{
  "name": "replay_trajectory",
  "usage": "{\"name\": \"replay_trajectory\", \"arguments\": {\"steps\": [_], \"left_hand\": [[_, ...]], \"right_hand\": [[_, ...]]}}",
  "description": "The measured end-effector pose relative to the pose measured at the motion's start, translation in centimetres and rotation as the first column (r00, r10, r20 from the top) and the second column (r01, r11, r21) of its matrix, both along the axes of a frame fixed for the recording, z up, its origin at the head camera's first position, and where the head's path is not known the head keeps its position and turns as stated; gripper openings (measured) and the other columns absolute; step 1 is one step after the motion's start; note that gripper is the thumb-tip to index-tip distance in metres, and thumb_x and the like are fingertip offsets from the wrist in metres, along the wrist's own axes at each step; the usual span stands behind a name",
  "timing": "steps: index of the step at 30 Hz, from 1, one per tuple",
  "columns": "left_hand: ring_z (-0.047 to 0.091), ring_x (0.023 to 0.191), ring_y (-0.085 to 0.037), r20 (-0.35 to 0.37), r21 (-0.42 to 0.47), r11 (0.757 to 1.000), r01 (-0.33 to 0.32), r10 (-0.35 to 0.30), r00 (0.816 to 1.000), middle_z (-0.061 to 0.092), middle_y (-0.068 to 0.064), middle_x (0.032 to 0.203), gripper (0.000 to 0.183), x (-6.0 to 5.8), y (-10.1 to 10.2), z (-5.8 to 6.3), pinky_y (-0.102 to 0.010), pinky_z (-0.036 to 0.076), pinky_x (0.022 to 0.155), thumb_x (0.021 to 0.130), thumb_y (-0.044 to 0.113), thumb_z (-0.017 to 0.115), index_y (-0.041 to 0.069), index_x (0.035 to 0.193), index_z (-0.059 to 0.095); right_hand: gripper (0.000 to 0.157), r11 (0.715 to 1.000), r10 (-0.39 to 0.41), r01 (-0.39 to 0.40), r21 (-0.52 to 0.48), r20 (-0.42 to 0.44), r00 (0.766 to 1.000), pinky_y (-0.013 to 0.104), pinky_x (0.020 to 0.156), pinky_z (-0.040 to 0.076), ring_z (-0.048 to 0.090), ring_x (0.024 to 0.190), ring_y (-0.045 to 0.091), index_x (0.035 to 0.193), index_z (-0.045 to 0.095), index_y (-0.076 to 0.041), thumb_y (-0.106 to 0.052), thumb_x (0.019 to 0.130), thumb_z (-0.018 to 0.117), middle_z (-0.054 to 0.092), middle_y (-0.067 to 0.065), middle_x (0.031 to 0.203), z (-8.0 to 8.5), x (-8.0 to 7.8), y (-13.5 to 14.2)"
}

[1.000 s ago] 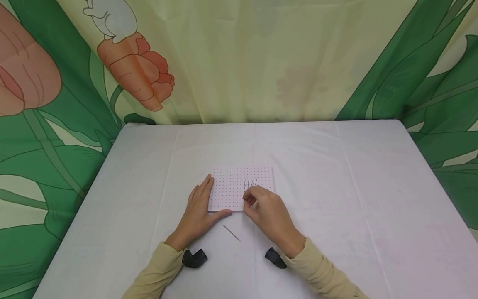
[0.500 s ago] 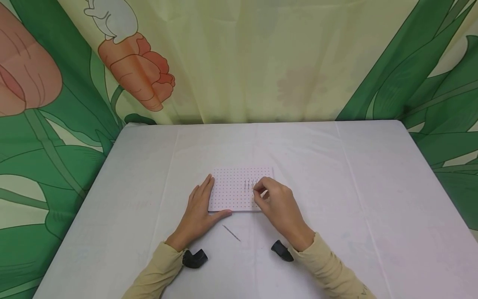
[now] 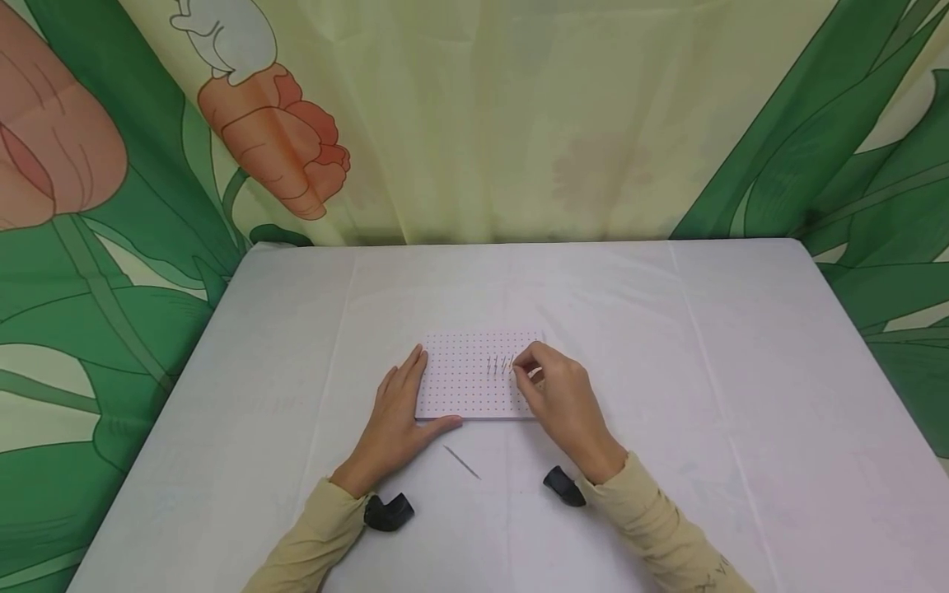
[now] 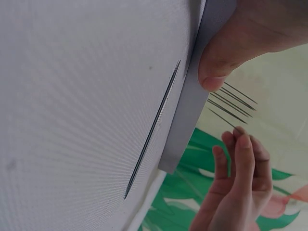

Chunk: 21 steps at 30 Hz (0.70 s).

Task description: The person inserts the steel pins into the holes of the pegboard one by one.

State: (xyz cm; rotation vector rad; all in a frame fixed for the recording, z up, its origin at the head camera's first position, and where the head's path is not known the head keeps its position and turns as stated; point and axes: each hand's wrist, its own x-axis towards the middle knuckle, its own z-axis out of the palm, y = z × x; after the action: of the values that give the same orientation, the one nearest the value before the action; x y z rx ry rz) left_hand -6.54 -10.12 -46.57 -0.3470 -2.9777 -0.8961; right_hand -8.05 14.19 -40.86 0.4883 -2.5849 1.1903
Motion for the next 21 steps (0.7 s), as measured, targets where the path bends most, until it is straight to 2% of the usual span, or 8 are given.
{"name": "replay_trajectory", "arguments": {"steps": [6, 21], "left_hand": [[0.021, 0.152, -0.022, -0.002, -0.003, 1.0, 0.0, 0.0, 1.0, 0.017, -0.008, 0.166, 0.11, -0.02, -0.05, -0.16, -0.046, 0.011, 0.125, 0.078, 0.054, 0.079, 0.003, 0.157, 0.022], [0.022, 0.151, -0.022, -0.001, -0.007, 1.0, 0.001, -0.001, 1.0, 0.017, -0.008, 0.166, 0.11, 0.02, -0.04, -0.01, -0.045, 0.011, 0.125, 0.078, 0.055, 0.078, 0.003, 0.157, 0.022]], "right_hand": [[0.013, 1.0, -0.005, 0.005, -0.005, 0.024, 1.0, 0.035, 0.072, 0.061, 0.07, 0.081, 0.02, 0.089, 0.068, -0.004, 0.008, 0.084, 0.07, 0.074, 0.007, 0.089, -0.5, -0.35, 0.11], [0.014, 1.0, -0.008, 0.008, -0.005, 0.008, 1.0, 0.037, 0.072, 0.061, 0.07, 0.079, 0.019, 0.089, 0.068, -0.005, 0.008, 0.084, 0.071, 0.074, 0.006, 0.087, -0.49, -0.52, 0.21]]}}
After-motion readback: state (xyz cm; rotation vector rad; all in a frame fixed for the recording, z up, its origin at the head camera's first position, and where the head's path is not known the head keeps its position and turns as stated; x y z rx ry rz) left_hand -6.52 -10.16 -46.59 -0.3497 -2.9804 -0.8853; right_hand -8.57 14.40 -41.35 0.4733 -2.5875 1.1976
